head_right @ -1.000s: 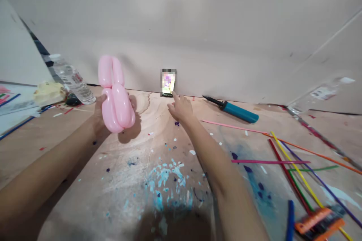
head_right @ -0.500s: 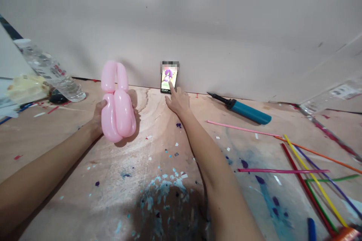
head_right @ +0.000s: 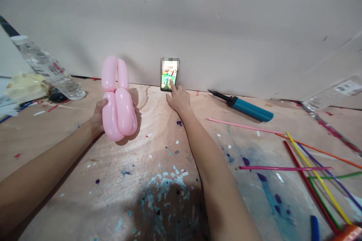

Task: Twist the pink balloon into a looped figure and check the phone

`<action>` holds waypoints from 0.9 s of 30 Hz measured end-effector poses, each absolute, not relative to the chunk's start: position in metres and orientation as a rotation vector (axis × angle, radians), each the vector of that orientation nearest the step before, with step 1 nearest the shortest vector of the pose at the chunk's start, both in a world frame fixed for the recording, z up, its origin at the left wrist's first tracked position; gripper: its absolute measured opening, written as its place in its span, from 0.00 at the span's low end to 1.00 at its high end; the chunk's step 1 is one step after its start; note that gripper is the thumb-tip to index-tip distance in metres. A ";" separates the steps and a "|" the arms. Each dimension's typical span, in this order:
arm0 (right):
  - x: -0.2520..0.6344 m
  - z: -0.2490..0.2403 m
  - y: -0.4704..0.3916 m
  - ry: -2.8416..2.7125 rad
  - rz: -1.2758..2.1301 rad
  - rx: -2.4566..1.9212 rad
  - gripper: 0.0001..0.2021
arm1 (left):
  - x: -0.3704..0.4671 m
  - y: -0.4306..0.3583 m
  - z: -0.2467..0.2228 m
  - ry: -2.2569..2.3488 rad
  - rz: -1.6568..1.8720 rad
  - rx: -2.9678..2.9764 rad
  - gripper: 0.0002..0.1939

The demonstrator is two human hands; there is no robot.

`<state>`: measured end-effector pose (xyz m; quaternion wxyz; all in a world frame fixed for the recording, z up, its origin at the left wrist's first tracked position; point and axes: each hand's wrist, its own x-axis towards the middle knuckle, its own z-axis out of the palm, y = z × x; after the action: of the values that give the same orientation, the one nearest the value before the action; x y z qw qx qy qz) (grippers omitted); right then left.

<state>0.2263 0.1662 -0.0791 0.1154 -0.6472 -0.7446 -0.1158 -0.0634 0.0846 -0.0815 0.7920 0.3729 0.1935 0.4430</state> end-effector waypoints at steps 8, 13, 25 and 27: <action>0.230 -0.083 0.165 -2.164 -0.307 -1.806 0.25 | -0.064 0.085 -0.082 0.434 0.966 0.844 0.37; 0.230 -0.083 0.164 -2.158 -0.312 -1.837 0.31 | -0.062 0.083 -0.081 0.426 0.981 0.835 0.37; 0.231 -0.084 0.167 -2.197 -0.274 -1.886 0.34 | -0.060 0.080 -0.078 0.437 1.003 0.860 0.37; 0.231 -0.083 0.167 -2.206 -0.257 -1.889 0.34 | -0.059 0.080 -0.077 0.438 1.008 0.862 0.37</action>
<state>0.2307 0.1667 -0.0828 0.1125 -0.6437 -0.7518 -0.0876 -0.0589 0.0796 -0.0765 0.7659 0.3967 0.2016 0.4640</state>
